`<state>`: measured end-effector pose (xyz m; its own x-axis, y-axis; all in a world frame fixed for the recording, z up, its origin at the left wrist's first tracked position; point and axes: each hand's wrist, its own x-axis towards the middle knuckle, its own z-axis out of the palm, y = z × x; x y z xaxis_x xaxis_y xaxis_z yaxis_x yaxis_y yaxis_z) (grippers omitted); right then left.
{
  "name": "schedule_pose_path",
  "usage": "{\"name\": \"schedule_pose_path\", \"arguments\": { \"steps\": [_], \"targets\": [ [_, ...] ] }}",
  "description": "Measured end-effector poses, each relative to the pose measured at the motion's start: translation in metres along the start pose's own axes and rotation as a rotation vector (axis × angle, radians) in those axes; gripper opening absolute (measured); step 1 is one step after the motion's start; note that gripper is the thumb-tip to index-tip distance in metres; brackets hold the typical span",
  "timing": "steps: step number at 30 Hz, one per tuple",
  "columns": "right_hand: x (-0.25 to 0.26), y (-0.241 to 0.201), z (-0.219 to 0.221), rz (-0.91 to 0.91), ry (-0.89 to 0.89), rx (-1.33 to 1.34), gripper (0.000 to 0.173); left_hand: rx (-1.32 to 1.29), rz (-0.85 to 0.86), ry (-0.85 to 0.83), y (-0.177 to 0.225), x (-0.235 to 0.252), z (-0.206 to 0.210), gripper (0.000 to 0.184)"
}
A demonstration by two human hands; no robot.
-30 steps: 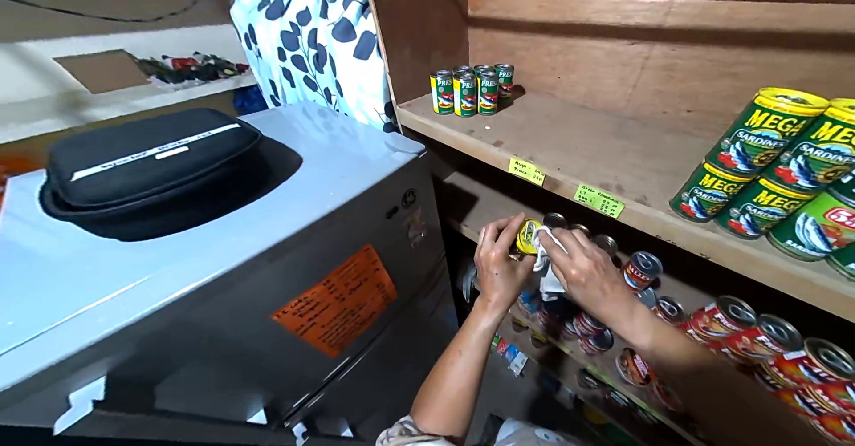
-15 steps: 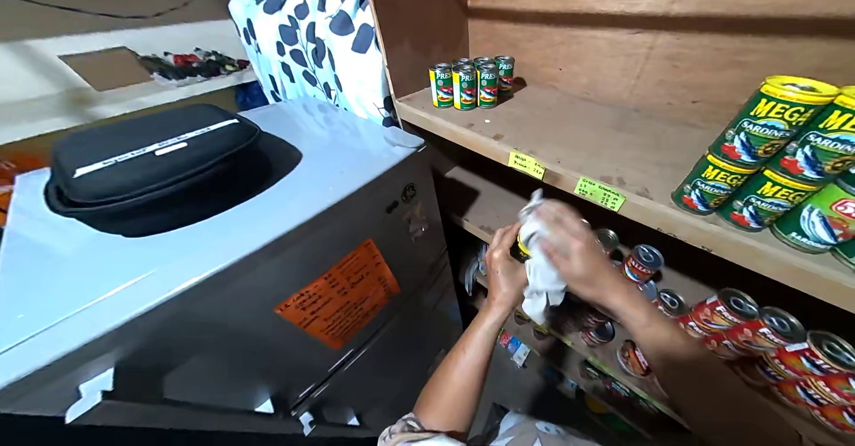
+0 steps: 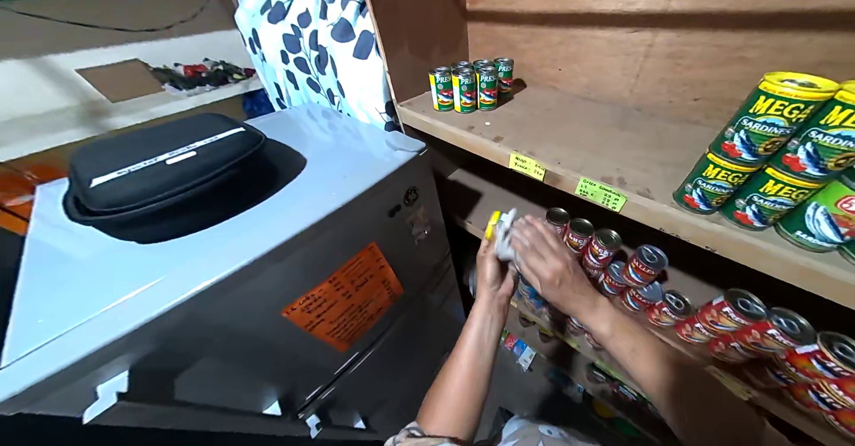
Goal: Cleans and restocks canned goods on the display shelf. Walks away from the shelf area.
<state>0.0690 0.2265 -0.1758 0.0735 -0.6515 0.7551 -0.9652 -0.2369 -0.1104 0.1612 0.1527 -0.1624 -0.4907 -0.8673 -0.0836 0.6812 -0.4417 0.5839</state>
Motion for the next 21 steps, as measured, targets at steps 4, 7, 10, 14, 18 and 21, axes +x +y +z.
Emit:
{"name": "schedule_pose_path", "arguments": {
  "steps": [4,7,10,14,18,21],
  "targets": [
    [-0.043,0.015,0.005,0.02,0.135,0.133,0.025,-0.222,-0.095,0.188,0.025,0.006,0.001,0.044],
    [-0.026,0.012,-0.018,0.092,0.31,0.206,0.024,-0.25,-0.094,0.184,0.023,0.005,0.0,0.043],
    [0.005,0.0,-0.022,-0.083,0.216,0.107,0.022,-0.264,-0.177,0.066,0.008,-0.004,0.002,0.047],
    [0.015,0.008,-0.013,-0.104,0.214,-0.026,0.024,-0.263,-0.251,0.085,0.0,-0.013,0.01,0.046],
    [0.001,-0.002,-0.012,0.256,0.201,-0.123,0.024,-0.119,-0.054,0.144,-0.007,-0.006,0.004,0.034],
    [-0.003,-0.02,-0.033,0.614,-0.167,0.243,0.03,0.128,0.361,0.001,-0.021,-0.001,-0.016,0.03]
  ]
}}
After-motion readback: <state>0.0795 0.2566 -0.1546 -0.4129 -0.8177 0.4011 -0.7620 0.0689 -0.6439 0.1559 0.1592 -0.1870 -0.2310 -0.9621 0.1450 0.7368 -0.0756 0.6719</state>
